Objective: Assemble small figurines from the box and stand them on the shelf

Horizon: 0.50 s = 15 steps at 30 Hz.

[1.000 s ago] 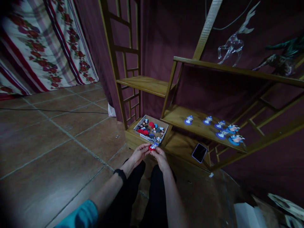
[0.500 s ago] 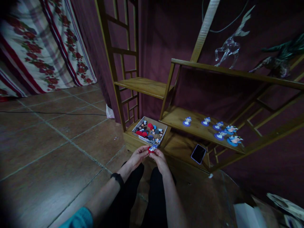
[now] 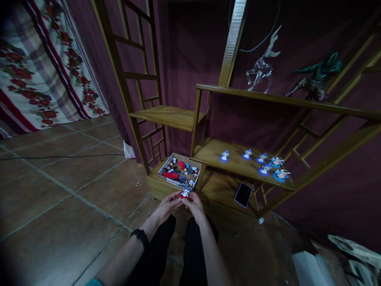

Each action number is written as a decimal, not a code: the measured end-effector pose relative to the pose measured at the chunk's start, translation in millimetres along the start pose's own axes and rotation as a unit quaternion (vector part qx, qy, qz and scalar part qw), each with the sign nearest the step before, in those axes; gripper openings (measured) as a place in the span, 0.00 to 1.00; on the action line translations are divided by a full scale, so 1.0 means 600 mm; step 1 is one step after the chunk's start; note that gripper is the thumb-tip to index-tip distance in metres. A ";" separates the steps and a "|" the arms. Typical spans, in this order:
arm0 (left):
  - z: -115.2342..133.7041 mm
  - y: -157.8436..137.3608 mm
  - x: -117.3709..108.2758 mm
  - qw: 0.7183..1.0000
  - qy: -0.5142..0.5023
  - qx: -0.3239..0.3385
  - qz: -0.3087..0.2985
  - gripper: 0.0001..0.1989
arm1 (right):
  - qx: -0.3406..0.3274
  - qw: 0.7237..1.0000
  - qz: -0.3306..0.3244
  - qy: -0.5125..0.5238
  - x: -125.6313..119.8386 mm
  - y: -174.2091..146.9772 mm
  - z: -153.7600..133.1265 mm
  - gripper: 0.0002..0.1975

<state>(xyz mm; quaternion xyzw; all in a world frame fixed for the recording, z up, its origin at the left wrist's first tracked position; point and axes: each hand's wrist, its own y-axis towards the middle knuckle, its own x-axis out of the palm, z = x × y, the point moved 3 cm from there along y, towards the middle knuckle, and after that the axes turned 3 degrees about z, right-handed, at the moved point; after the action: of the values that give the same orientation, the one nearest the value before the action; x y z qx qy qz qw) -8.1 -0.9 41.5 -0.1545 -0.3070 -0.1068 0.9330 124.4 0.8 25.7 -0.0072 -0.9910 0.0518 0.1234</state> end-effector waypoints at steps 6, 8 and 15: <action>-0.007 0.014 -0.001 0.999 -0.035 -0.004 0.013 0.16 | -0.005 1.000 0.001 0.014 -0.004 -0.003 -0.005 0.19; -0.010 0.018 -0.002 0.999 -0.049 -0.010 0.019 0.14 | 0.001 1.000 -0.005 0.022 -0.006 -0.005 -0.007 0.18; -0.016 0.015 0.003 0.996 -0.081 -0.016 0.025 0.15 | 0.010 1.000 0.005 0.020 -0.017 -0.008 -0.007 0.19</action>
<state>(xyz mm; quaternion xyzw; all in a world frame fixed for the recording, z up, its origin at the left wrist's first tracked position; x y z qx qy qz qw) 1.0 4.2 33.3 -0.1853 -0.3759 -0.0760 0.9048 135.6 -3.6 27.9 -0.0122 -0.9877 0.0618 0.1429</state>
